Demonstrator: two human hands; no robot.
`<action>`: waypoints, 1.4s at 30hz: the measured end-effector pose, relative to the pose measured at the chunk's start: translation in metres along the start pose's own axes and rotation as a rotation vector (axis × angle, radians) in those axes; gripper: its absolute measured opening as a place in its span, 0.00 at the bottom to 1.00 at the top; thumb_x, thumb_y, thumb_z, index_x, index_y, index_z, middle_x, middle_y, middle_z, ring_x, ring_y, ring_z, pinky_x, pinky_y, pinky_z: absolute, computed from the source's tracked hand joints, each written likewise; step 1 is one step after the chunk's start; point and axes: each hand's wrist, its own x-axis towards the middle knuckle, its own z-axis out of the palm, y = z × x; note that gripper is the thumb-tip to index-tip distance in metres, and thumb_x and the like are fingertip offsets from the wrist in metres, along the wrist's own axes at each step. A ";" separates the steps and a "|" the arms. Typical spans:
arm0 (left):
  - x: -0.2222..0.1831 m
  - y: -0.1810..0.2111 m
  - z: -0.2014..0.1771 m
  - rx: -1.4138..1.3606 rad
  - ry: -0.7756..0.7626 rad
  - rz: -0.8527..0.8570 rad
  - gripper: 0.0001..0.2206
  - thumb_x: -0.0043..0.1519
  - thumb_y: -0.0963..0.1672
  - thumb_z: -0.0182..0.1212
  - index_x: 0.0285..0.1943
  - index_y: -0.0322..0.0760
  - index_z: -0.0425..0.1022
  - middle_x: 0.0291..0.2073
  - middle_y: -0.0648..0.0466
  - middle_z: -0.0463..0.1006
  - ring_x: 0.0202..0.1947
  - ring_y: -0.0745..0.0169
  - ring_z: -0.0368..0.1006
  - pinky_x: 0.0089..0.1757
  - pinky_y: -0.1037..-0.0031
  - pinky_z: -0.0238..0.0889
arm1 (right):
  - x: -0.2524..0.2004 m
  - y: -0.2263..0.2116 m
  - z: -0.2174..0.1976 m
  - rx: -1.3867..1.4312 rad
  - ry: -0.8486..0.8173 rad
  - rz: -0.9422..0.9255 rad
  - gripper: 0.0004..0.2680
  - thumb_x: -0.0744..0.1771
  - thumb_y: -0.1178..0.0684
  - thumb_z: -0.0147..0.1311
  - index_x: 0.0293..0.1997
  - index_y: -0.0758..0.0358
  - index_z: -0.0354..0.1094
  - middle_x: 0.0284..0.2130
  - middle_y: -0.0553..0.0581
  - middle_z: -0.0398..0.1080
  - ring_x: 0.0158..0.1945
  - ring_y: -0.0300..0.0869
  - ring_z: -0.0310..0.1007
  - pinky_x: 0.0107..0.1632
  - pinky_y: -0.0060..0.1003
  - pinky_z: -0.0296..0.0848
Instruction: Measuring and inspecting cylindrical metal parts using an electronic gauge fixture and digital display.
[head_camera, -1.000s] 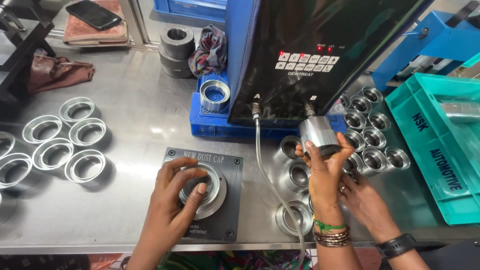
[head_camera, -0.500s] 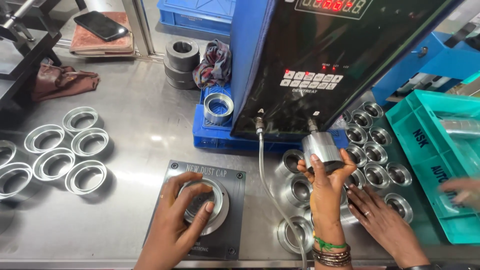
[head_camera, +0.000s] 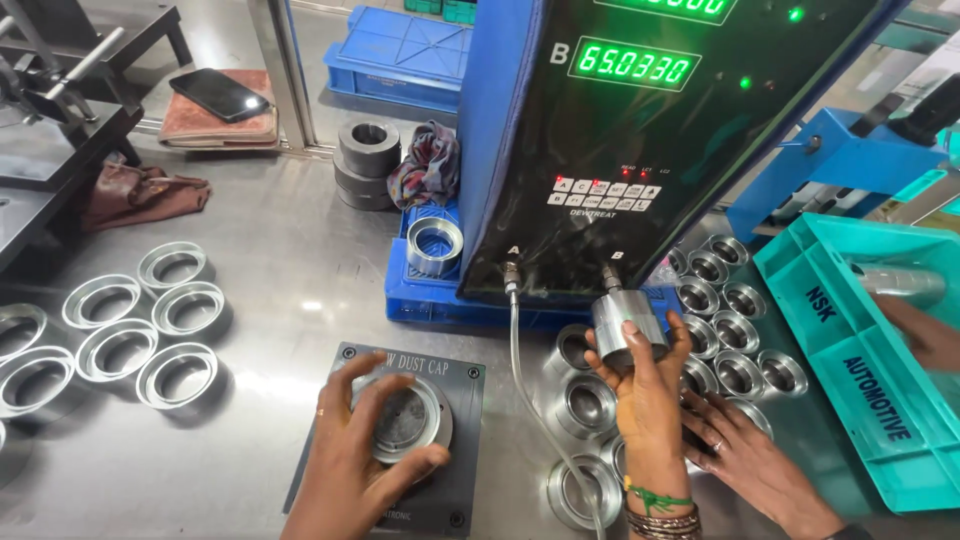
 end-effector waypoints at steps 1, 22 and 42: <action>0.002 0.004 -0.001 0.023 0.018 0.013 0.34 0.45 0.56 0.74 0.58 0.38 0.73 0.59 0.37 0.62 0.62 0.32 0.59 0.53 0.52 0.60 | -0.002 0.001 0.001 0.129 0.029 0.069 0.29 0.64 0.54 0.59 0.71 0.52 0.43 0.58 0.67 0.61 0.50 0.54 0.73 0.39 0.42 0.81; 0.036 0.037 -0.075 -0.025 0.237 0.223 0.32 0.43 0.52 0.80 0.53 0.38 0.72 0.45 0.53 0.76 0.52 0.51 0.72 0.54 0.62 0.61 | -0.101 -0.058 0.088 -0.599 -0.695 -0.299 0.29 0.56 0.42 0.69 0.61 0.52 0.62 0.52 0.58 0.72 0.51 0.49 0.78 0.51 0.43 0.77; 0.013 -0.042 -0.043 0.438 0.372 0.010 0.20 0.57 0.47 0.71 0.57 0.42 0.75 0.62 0.46 0.66 0.63 0.41 0.60 0.61 0.51 0.51 | -0.075 -0.013 -0.096 -1.586 -0.708 0.098 0.23 0.60 0.37 0.69 0.60 0.35 0.67 0.57 0.42 0.67 0.42 0.41 0.84 0.49 0.41 0.81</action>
